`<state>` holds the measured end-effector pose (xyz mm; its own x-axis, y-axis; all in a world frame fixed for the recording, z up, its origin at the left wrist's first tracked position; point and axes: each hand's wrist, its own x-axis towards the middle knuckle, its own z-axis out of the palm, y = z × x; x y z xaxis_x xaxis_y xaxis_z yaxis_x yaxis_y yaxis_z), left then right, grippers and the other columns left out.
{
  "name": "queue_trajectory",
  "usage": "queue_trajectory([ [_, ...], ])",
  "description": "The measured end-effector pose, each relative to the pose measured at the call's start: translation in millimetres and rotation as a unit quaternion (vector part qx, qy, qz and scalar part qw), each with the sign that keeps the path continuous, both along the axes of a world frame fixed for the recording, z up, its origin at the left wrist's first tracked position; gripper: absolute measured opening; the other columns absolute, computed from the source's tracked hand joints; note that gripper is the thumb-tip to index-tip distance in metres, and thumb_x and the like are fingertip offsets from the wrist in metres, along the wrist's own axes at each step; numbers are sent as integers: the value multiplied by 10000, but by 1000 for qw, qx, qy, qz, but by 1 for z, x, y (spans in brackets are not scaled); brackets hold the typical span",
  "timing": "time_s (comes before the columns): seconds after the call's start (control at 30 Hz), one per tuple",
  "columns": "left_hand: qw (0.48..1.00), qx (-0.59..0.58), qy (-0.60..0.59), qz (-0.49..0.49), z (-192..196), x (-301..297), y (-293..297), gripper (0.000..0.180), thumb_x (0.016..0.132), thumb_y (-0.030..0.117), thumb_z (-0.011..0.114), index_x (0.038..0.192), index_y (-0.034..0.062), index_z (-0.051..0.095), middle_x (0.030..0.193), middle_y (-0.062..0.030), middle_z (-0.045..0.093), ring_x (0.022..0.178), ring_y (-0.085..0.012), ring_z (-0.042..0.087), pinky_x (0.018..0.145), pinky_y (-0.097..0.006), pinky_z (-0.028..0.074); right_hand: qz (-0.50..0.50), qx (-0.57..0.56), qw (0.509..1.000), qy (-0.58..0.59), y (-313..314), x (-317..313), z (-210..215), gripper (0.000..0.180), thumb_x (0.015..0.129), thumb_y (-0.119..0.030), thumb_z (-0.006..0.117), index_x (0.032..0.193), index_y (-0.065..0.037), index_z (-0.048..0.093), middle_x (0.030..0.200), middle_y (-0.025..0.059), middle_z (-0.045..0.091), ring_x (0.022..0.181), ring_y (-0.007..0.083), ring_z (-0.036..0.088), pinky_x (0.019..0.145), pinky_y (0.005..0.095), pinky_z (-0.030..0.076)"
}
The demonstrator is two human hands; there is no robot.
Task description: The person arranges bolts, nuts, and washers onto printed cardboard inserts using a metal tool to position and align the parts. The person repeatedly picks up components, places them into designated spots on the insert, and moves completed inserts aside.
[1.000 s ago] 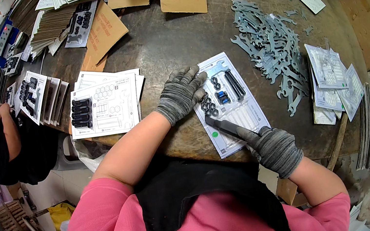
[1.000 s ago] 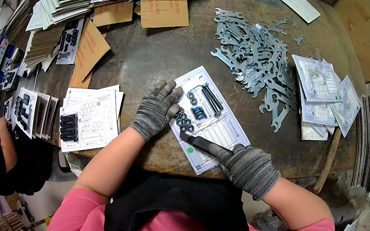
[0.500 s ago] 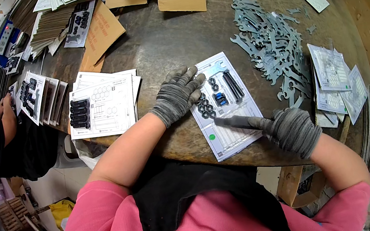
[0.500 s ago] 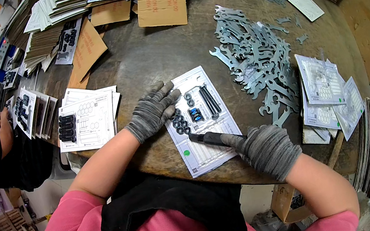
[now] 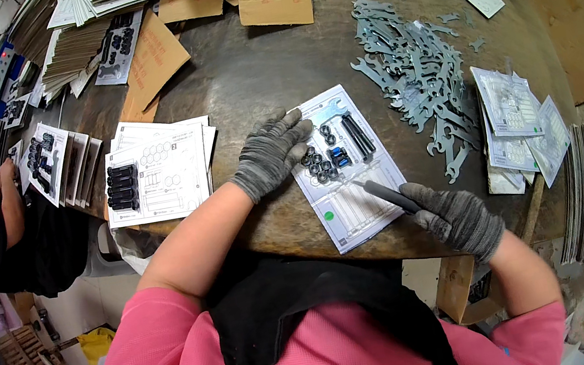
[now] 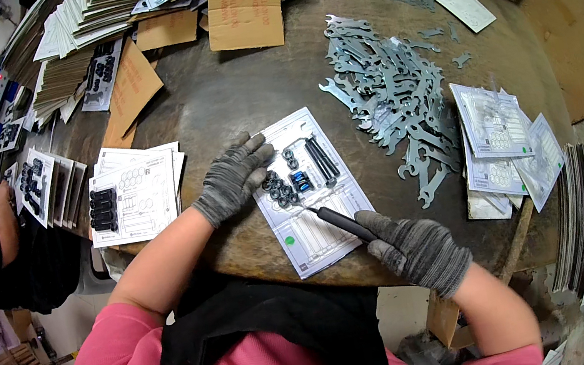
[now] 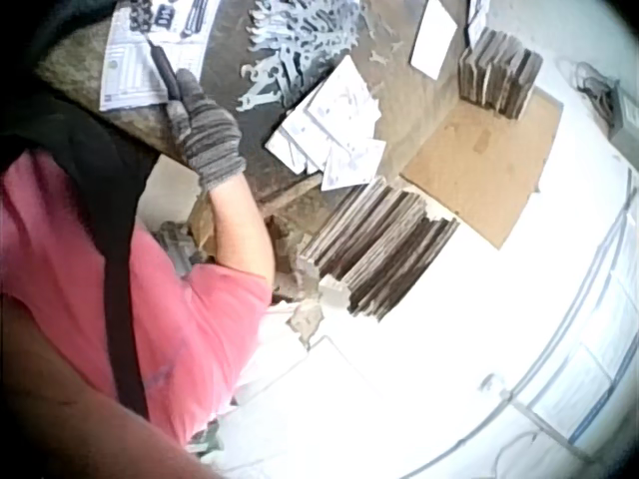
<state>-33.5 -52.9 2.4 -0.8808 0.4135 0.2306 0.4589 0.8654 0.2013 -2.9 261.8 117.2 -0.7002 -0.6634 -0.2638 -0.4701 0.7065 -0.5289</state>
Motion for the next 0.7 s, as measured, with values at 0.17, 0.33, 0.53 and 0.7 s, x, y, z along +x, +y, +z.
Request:
queue_trajectory([
  [0.17, 986, 90, -43, -136, 13, 5, -12, 543, 687, 289, 658, 1173, 91, 519, 1173, -109, 525, 1143, -291, 447, 979, -398, 323, -303, -199, 889, -281, 2, 32, -31, 442, 865, -228, 487, 1289, -121, 417, 766, 80, 603, 595, 154, 589, 544, 278, 482],
  [0.33, 969, -62, -81, -225, 38, -7, 14, 533, 626, 282, 700, 1110, 123, 542, 1010, -69, 573, 936, -247, 547, 867, -370, 400, -342, -233, 831, -372, -22, 52, -45, 484, 890, -222, 459, 1347, -133, 326, 702, 42, 564, 481, 94, 518, 418, 226, 442],
  [0.53, 966, 14, -67, -248, 23, -7, 12, 350, 615, 250, 704, 925, 121, 607, 891, -55, 570, 849, -236, 559, 762, -366, 446, -354, -257, 797, -418, -37, 74, -56, 531, 906, -230, 438, 1386, -157, 223, 738, 64, 558, 478, 99, 518, 422, 219, 441],
  [0.7, 955, 31, -41, -292, 22, -13, 11, 351, 613, 234, 706, 925, 116, 597, 919, -68, 571, 880, -258, 554, 797, -365, 445, -355, -237, 819, -384, -45, 81, -58, 509, 914, -210, 397, 1388, -158, 220, 724, 48, 541, 475, 88, 489, 416, 214, 411],
])
